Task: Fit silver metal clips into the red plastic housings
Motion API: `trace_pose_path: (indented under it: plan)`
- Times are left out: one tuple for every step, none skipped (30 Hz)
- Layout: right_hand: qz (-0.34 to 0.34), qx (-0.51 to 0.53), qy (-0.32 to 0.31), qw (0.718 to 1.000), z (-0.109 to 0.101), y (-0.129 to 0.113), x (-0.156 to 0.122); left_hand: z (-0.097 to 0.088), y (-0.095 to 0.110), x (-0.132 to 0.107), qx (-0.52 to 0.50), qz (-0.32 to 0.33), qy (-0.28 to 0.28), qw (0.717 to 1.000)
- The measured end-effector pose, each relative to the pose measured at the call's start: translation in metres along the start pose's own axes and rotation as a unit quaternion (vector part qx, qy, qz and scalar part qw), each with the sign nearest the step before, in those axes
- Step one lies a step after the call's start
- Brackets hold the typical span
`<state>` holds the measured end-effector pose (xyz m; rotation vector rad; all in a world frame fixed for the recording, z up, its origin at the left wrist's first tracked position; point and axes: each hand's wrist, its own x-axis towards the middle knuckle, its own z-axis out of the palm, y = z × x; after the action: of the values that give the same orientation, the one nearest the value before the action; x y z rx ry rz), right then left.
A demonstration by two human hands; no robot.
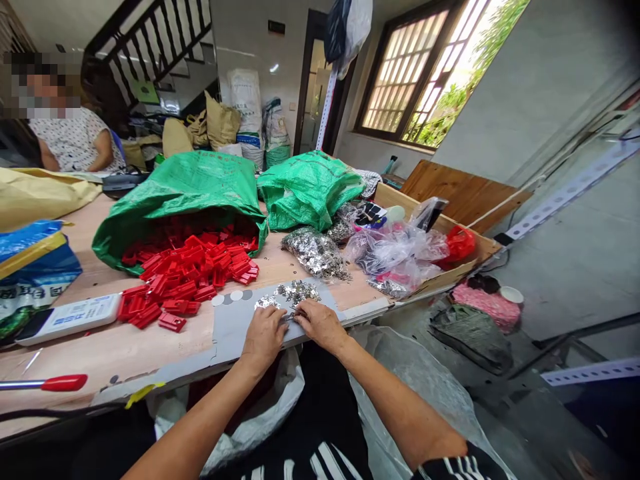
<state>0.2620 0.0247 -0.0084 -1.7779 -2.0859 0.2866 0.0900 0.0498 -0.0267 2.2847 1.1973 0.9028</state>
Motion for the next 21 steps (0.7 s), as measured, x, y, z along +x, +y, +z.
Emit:
trace_pose_path:
  plan:
    - [-0.002, 0.006, 0.000, 1.000, 0.000, 0.000, 0.000, 0.002, 0.001, 0.003, 0.001, -0.003, -0.002, 1.000]
    - [-0.005, 0.013, 0.000, 1.000, -0.001, 0.000, 0.001, 0.004, 0.002, 0.005, 0.001, -0.009, -0.004, 1.000]
    - [-0.008, 0.019, 0.001, 1.000, -0.001, 0.000, 0.001, 0.004, 0.002, 0.006, -0.002, -0.015, -0.004, 1.000]
    - [-0.011, 0.024, 0.001, 1.000, -0.002, -0.001, 0.001, 0.005, 0.003, 0.007, -0.006, -0.023, -0.003, 1.000]
    - [-0.012, 0.035, 0.002, 0.999, -0.003, -0.002, 0.001, 0.005, 0.003, 0.008, -0.012, -0.031, -0.001, 0.999]
    - [-0.010, 0.051, 0.004, 0.999, -0.005, -0.002, 0.001, 0.005, 0.003, 0.008, -0.020, -0.040, 0.001, 0.999]
    - [-0.008, 0.068, 0.005, 0.998, -0.006, -0.003, 0.002, 0.005, 0.003, 0.009, -0.030, -0.050, 0.002, 0.998]
    - [-0.005, 0.090, 0.007, 0.996, -0.006, -0.004, 0.002, 0.005, 0.004, 0.009, -0.041, -0.060, 0.004, 0.997]
    - [-0.001, 0.119, 0.010, 0.993, -0.007, -0.004, 0.003, 0.005, 0.004, 0.010, -0.052, -0.070, 0.004, 0.996]
    - [0.004, 0.155, 0.012, 0.988, -0.007, -0.005, 0.004, 0.005, 0.004, 0.010, -0.065, -0.082, 0.004, 0.995]
    - [0.012, 0.197, 0.010, 0.980, -0.007, -0.005, 0.005, 0.005, 0.005, 0.011, -0.078, -0.093, 0.003, 0.993]
    - [0.024, 0.245, 0.001, 0.969, -0.007, -0.005, 0.006, 0.005, 0.006, 0.012, -0.090, -0.104, -0.001, 0.990]
    - [0.040, 0.300, -0.016, 0.953, -0.007, -0.005, 0.007, 0.005, 0.007, 0.013, -0.102, -0.115, -0.006, 0.988]
    - [0.056, 0.352, -0.039, 0.934, -0.006, -0.004, 0.008, 0.004, 0.008, 0.013, -0.111, -0.124, -0.012, 0.986]
    - [0.070, 0.390, -0.064, 0.916, -0.006, -0.004, 0.009, 0.003, 0.009, 0.014, -0.117, -0.134, -0.018, 0.984]
    - [0.078, 0.414, -0.084, 0.903, -0.007, -0.002, 0.009, 0.001, 0.009, 0.015, -0.119, -0.143, -0.023, 0.982]
    - [0.079, 0.423, -0.092, 0.898, -0.007, -0.001, 0.010, 0.000, 0.010, 0.015, -0.116, -0.151, -0.027, 0.981]
    - [0.074, 0.420, -0.085, 0.901, -0.008, 0.001, 0.010, -0.002, 0.011, 0.016, -0.109, -0.159, -0.030, 0.981]
    - [0.067, 0.409, -0.068, 0.908, -0.008, 0.004, 0.010, -0.003, 0.012, 0.016, -0.099, -0.166, -0.032, 0.981]
    - [0.058, 0.396, -0.046, 0.915, -0.009, 0.007, 0.010, -0.005, 0.012, 0.016, -0.088, -0.171, -0.035, 0.981]
    - [0.050, 0.385, -0.025, 0.921, -0.009, 0.010, 0.009, -0.005, 0.013, 0.017, -0.076, -0.173, -0.040, 0.981]
